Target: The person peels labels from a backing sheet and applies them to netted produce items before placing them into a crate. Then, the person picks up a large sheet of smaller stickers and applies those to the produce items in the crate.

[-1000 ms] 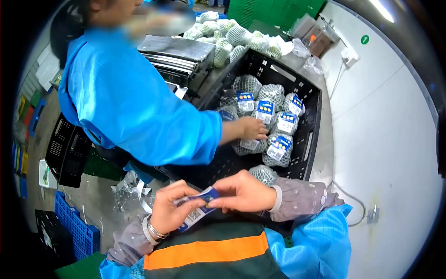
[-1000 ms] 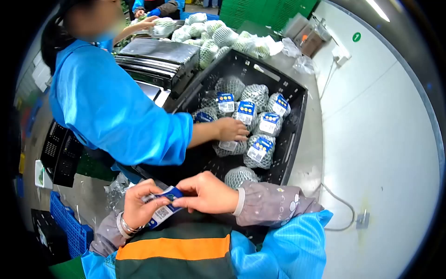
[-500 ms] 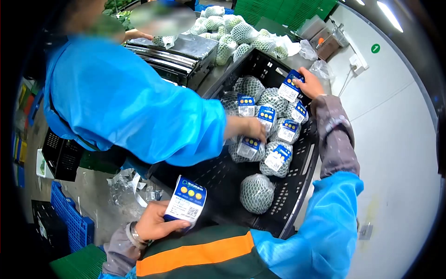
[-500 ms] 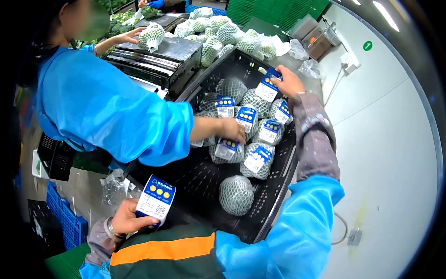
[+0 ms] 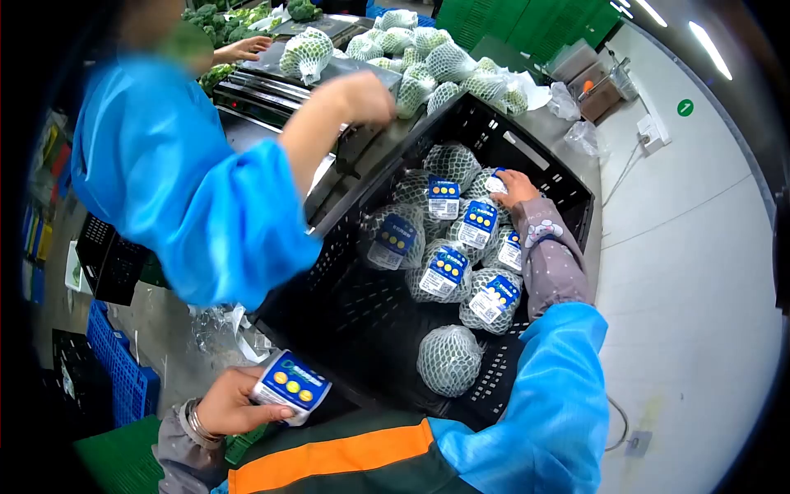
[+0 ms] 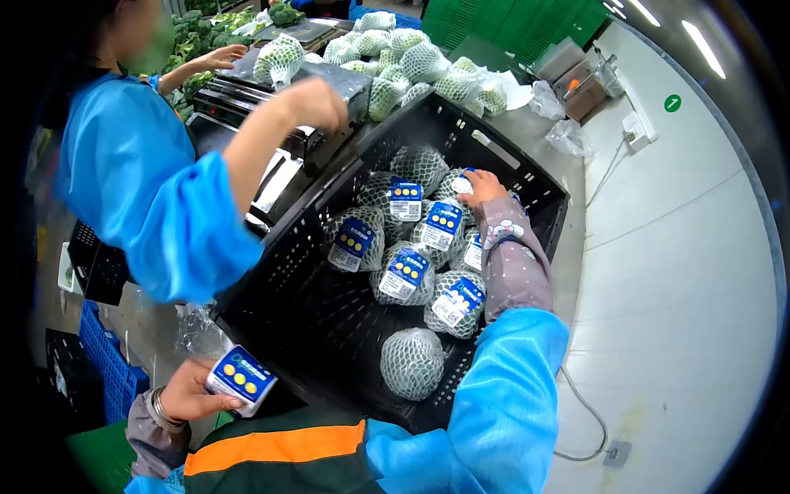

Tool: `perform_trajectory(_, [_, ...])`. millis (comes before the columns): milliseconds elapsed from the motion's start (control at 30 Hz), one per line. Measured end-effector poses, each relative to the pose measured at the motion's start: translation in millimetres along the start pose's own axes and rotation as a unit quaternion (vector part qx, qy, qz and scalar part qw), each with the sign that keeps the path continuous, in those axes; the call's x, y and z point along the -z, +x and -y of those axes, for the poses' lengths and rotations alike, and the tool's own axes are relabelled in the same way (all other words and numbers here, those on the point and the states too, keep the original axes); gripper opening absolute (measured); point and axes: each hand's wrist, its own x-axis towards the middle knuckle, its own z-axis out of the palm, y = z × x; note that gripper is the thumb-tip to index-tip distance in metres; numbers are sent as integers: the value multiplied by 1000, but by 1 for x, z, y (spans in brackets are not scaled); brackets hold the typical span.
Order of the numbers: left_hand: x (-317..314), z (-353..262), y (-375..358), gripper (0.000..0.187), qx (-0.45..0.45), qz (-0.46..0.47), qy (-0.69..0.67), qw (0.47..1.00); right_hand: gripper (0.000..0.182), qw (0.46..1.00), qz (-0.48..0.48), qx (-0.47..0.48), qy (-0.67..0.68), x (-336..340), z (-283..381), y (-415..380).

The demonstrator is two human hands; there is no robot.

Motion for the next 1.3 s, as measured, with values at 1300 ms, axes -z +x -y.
perform_trajectory(1300, [-23,18,21,23,-66,-77,36,994,21,935,-48,115,332,106,120,38])
